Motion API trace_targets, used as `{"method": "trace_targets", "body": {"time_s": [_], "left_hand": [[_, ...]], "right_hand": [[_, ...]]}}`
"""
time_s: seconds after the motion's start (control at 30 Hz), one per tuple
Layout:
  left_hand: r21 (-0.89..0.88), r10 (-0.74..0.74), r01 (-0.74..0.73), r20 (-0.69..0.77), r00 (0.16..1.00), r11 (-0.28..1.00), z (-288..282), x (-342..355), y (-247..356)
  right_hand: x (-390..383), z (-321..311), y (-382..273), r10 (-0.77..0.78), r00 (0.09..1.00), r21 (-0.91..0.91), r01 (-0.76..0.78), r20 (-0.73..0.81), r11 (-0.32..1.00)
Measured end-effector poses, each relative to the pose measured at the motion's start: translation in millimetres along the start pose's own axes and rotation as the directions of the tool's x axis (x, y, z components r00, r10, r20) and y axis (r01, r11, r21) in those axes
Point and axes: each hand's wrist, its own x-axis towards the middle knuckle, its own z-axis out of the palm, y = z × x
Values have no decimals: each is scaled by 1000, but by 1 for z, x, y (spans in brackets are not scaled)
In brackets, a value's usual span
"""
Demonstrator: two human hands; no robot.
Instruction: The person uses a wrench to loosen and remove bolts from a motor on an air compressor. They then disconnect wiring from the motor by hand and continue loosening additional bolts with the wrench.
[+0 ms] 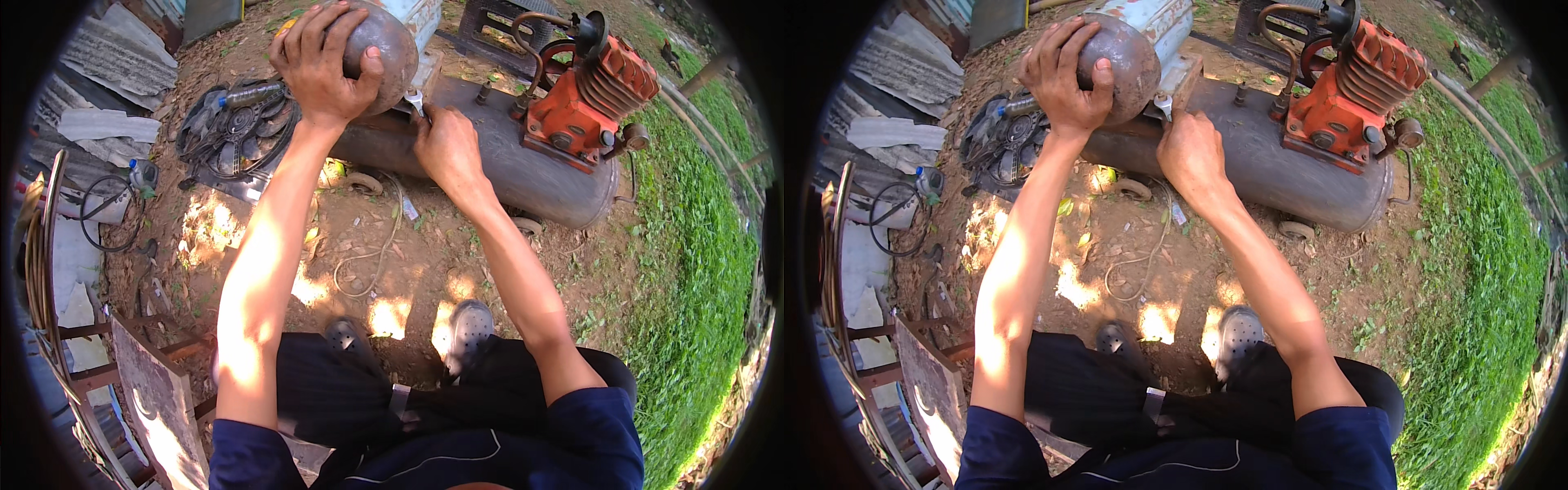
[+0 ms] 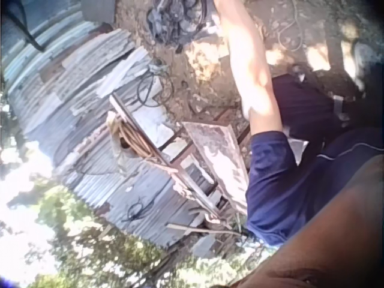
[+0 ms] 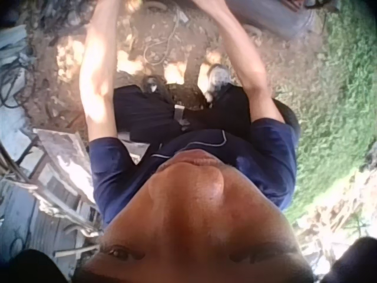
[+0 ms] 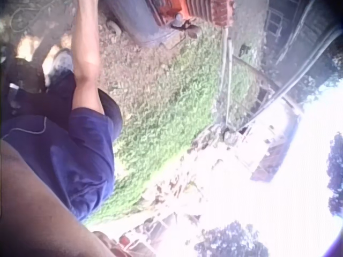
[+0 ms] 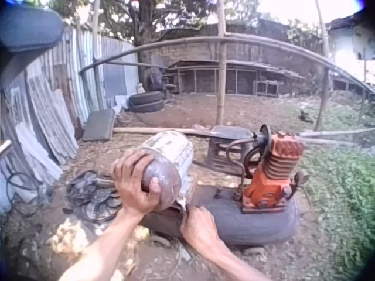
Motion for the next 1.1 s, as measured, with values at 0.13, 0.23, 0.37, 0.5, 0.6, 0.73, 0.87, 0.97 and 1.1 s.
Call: {"method": "trace_targets", "body": {"time_s": [0.13, 0.23, 0.37, 0.5, 0.6, 0.73, 0.87, 0.97, 1.1], "left_hand": [[7, 6, -7, 24, 1000, 1000, -7, -2, -3], [-26, 10, -9, 31, 999, 1000, -7, 0, -3], [-30, 14, -12, 57, 998, 999, -9, 2, -2], [-51, 2, 1, 65, 998, 999, -9, 2, 0], [-64, -22, 26, 62, 998, 998, -9, 1, 1], [-19, -92, 93, 36, 995, 995, -1, -6, -2], [59, -237, 236, 8, 972, 970, 10, -7, 18], [103, -350, 344, 50, 935, 933, 7, -5, 33], [196, -496, 486, 0, 868, 852, 8, -6, 54]], "right_hand": [[3, -6, -28, 236, 948, 273, -290, 215, 917], [5, -2, -31, 325, 909, 527, -416, 262, 741], [14, 12, -21, 416, 803, 786, -557, 427, 267], [28, 2, 13, 205, 653, 678, -731, 729, -82], [33, -4, 29, 108, 586, 594, -802, 803, -68], [36, -12, 23, 91, 514, 513, -857, 853, 37], [39, -16, 27, 42, 423, 421, -906, 905, 40], [39, -18, 29, -65, 308, 305, -951, 949, -43], [38, -21, 31, -163, 192, 191, -981, 968, -27]]}}
